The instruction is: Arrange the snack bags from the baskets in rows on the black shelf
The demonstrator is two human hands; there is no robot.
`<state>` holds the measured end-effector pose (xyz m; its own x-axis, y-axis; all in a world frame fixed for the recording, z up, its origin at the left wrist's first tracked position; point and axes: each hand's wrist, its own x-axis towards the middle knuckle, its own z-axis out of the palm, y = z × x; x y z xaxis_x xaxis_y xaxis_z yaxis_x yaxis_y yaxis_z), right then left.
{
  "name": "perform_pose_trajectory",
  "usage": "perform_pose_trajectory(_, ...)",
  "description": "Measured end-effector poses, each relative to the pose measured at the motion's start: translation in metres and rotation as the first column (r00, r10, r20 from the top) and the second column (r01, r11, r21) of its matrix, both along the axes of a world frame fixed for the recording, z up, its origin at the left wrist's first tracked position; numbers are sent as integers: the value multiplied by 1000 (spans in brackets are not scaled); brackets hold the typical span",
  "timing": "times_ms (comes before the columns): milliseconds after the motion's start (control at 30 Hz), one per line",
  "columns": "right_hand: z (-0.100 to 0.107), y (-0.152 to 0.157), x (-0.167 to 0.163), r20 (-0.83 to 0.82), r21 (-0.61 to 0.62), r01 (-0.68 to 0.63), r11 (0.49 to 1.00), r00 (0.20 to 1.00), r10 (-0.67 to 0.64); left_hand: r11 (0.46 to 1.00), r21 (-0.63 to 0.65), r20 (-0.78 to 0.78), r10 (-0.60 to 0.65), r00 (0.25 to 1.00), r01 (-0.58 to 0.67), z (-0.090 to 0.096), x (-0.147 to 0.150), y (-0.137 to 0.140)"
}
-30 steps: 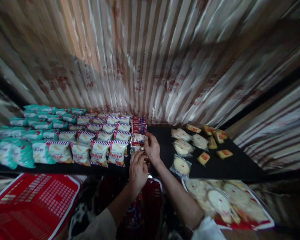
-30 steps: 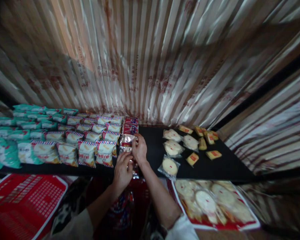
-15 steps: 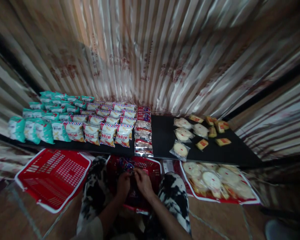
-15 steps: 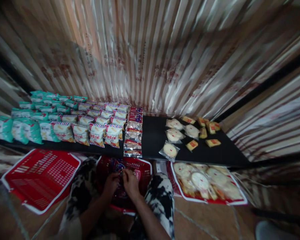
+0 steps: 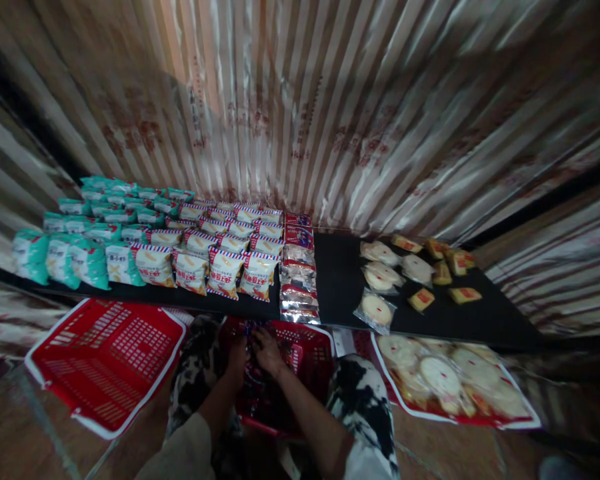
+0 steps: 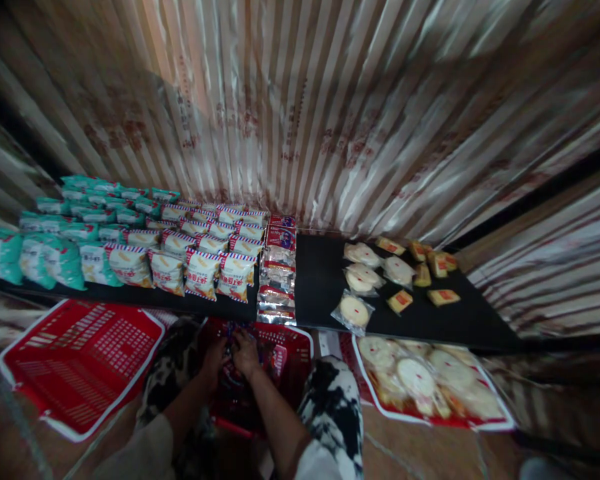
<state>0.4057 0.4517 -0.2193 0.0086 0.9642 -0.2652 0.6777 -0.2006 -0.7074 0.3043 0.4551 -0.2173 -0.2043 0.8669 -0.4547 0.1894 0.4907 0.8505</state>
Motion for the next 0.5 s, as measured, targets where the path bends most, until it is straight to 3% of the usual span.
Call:
perform_pose_trajectory(233,-2,11,-7,-78,27,165,986,984,-162,950,-305,168,131,977,-74,-14,4,4)
perform_pose_trajectory(333,-1,9,-7,-73,7,220,975,973,-219,940,-319,175,185,967,-122,-15,4,1)
perform_pose_trajectory(500,10,-2,-5,-37,27,325,945,945,-324,950,-235,135,241,961,-206,-9,4,-5)
